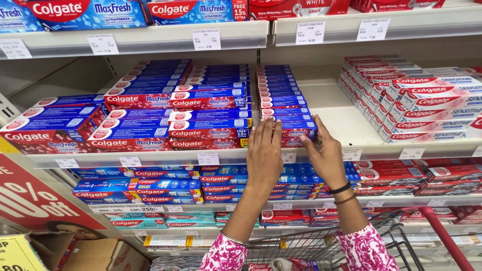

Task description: Picking toothpaste boxes from a store shelf, wiping them with a cloth, and placing them into a shopping cart.

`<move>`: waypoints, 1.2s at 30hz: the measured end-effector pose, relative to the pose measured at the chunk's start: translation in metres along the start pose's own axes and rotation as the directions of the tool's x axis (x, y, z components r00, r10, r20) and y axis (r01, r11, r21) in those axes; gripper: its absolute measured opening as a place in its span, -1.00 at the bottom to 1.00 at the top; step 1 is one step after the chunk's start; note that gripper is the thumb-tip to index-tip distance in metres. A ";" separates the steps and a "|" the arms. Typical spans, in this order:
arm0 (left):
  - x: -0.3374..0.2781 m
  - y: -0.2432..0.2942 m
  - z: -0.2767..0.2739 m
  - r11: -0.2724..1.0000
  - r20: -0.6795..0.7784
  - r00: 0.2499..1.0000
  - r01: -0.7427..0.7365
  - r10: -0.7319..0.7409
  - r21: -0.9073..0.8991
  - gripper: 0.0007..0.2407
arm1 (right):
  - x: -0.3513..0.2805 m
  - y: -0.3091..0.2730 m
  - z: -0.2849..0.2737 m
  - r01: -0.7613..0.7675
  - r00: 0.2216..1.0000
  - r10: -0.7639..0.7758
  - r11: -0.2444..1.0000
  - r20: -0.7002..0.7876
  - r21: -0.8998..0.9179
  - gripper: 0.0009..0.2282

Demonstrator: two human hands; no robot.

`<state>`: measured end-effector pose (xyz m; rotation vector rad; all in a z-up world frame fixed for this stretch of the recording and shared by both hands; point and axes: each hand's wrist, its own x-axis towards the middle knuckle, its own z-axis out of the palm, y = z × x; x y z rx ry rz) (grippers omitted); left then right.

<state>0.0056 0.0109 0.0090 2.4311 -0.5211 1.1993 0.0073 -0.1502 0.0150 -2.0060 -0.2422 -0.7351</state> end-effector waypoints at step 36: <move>-0.477 0.024 0.156 0.689 0.695 0.638 0.668 -0.333 -0.283 -0.77 | -0.435 0.358 0.017 -0.525 0.769 0.528 0.843 0.360 -0.116 -0.86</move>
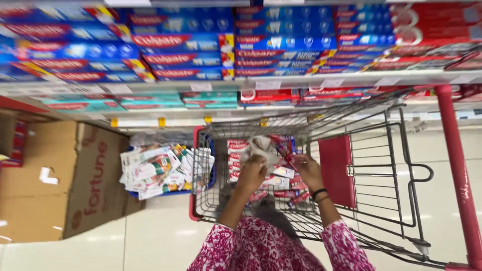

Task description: Picking toothpaste boxes from a store shelf, wiping them with a cloth, and placing them into a shopping cart.

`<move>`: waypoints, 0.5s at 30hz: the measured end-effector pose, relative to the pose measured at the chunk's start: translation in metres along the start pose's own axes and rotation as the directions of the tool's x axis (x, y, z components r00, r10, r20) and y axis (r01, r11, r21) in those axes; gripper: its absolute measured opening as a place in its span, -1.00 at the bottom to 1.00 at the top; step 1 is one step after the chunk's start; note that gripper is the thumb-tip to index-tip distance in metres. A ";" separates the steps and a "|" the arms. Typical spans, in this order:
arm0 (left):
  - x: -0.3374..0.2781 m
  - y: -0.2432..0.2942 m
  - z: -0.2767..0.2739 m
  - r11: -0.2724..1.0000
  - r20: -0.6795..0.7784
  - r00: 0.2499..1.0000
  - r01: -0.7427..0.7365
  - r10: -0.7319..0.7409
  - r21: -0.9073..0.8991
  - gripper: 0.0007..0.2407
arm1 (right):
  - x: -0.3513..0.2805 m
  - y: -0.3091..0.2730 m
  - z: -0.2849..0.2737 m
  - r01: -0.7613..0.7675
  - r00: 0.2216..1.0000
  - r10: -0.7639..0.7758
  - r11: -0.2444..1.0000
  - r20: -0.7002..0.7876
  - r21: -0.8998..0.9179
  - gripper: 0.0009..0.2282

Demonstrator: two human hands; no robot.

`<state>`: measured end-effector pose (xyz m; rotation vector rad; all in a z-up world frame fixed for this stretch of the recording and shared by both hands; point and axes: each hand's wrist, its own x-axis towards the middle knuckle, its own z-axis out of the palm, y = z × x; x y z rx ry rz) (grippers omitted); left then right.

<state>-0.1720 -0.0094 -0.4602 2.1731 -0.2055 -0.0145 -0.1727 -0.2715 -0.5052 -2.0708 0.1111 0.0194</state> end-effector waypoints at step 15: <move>-0.063 -0.160 0.111 0.729 0.511 0.555 0.291 -0.656 0.619 -0.69 | -0.120 0.288 0.264 -0.012 0.653 0.196 0.968 0.731 -0.249 -0.66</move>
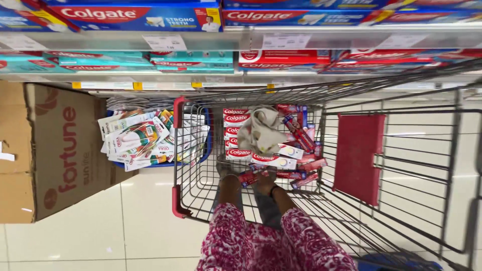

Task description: Picking toothpaste boxes from a store shelf, wiping them with a cloth, and placing them into a shopping cart.

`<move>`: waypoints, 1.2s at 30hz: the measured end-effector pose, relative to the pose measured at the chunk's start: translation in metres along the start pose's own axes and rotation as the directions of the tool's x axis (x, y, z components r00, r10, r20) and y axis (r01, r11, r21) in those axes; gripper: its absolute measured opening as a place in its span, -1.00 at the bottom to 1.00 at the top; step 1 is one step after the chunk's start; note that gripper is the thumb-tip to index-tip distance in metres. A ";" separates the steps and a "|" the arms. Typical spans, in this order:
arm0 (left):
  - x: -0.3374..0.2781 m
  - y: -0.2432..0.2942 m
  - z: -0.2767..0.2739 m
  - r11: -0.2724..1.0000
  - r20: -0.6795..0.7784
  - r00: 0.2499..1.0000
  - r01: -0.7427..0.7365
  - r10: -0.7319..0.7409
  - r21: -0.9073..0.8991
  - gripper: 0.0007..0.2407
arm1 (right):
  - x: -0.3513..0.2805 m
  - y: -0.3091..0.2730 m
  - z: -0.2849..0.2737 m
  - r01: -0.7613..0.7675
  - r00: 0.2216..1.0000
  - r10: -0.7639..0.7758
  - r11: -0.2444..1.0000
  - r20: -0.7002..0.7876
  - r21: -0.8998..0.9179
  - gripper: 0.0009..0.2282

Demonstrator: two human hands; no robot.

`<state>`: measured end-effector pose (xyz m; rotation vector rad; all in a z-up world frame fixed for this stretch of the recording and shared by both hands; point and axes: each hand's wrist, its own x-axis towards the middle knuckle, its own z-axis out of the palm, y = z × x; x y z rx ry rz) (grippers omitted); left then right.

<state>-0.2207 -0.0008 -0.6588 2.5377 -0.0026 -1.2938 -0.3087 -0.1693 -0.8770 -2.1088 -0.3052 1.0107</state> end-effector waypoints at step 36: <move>-0.138 0.077 -0.138 -0.212 -0.627 0.779 -0.613 -0.001 -0.761 -0.11 | -0.156 -0.381 -0.238 0.394 0.490 -0.361 0.904 -0.793 -0.168 -0.73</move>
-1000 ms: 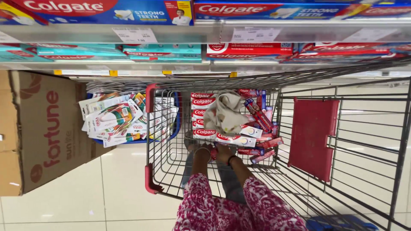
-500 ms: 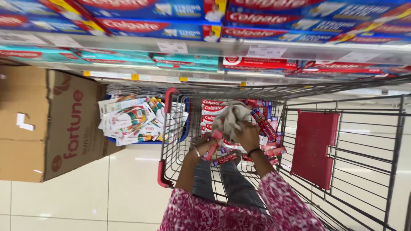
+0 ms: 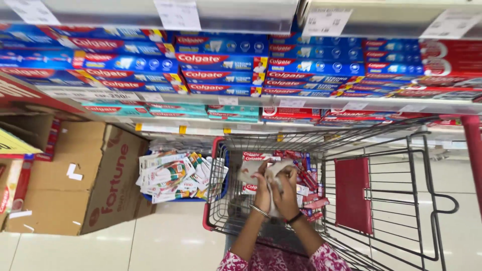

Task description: Picking toothpaste boxes from a store shelf, wiping them with a cloth, and placing them into a shopping cart.

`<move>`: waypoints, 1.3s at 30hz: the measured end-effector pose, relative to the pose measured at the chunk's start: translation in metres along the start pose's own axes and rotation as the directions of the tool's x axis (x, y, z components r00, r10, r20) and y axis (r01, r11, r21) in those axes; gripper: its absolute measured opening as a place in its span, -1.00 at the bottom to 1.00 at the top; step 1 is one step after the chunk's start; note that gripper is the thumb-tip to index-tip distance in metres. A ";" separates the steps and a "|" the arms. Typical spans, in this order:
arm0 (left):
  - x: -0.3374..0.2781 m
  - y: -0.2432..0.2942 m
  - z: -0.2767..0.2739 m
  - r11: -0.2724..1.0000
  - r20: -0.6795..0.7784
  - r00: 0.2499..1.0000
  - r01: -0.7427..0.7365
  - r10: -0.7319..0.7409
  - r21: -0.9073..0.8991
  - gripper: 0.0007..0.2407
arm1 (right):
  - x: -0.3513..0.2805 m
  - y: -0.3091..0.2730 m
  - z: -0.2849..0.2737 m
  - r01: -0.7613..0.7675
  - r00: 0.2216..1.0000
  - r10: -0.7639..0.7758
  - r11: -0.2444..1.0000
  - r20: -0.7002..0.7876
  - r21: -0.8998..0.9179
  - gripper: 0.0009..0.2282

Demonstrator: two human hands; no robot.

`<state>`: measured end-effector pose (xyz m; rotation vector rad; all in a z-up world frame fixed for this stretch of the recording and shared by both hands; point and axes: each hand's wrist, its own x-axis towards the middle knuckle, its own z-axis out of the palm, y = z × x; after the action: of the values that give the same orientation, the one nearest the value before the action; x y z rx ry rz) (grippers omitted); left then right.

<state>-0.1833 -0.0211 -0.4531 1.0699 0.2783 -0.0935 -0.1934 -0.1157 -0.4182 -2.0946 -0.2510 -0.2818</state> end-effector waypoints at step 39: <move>-0.019 0.159 0.031 0.957 -0.171 0.969 0.133 -0.180 -0.256 -0.60 | -0.005 -0.073 -0.012 -0.075 0.997 0.076 0.982 -0.002 0.171 -0.70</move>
<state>-0.1622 0.0274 -0.2989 0.8119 0.5373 -0.0959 -0.2203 -0.0893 -0.3543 -1.9281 -0.1834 -0.2157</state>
